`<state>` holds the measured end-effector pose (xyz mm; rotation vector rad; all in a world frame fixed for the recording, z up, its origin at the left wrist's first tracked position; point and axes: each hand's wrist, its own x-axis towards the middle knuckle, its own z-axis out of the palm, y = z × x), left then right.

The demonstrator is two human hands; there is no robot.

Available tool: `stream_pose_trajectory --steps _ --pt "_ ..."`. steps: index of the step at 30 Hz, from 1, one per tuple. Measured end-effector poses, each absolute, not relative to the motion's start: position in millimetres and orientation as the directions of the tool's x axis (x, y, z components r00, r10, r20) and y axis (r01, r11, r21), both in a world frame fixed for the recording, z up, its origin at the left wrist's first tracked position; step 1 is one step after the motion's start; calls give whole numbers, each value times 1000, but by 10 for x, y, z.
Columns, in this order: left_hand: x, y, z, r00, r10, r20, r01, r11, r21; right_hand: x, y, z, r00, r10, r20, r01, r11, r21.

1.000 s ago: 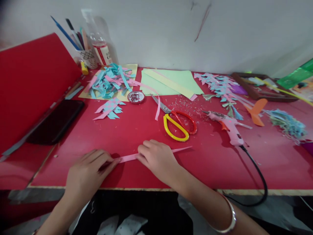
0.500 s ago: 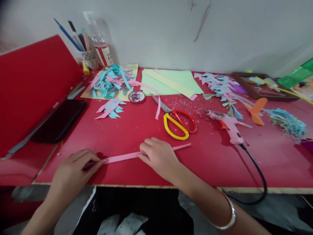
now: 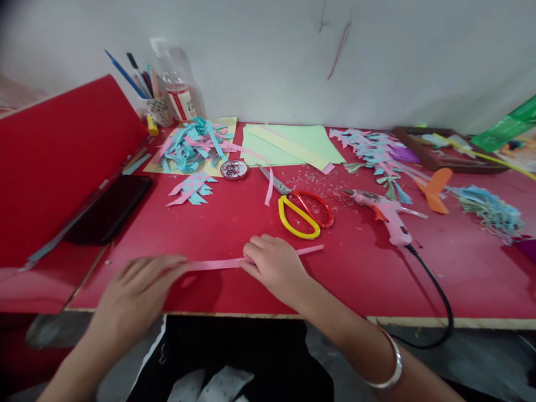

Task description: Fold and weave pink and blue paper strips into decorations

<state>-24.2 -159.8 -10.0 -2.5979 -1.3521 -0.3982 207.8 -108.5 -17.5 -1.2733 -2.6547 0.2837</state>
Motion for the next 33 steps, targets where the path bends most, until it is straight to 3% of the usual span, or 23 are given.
stream_pose_trajectory --steps 3,16,26,33 --pt "95 -1612 -120 606 749 269 778 -628 -6 2078 -1091 -178 -619 781 82 745 616 -255" --pt "418 -1732 -171 445 892 81 893 -449 41 2351 -1046 -160 -603 796 62 716 574 -398" --pt "550 -1816 -206 381 919 103 923 -385 22 2347 -997 -126 -648 762 6 745 635 -205" --pt "600 -1824 -187 355 932 79 934 -358 20 2383 -986 -126 -628 778 19 757 617 -217"
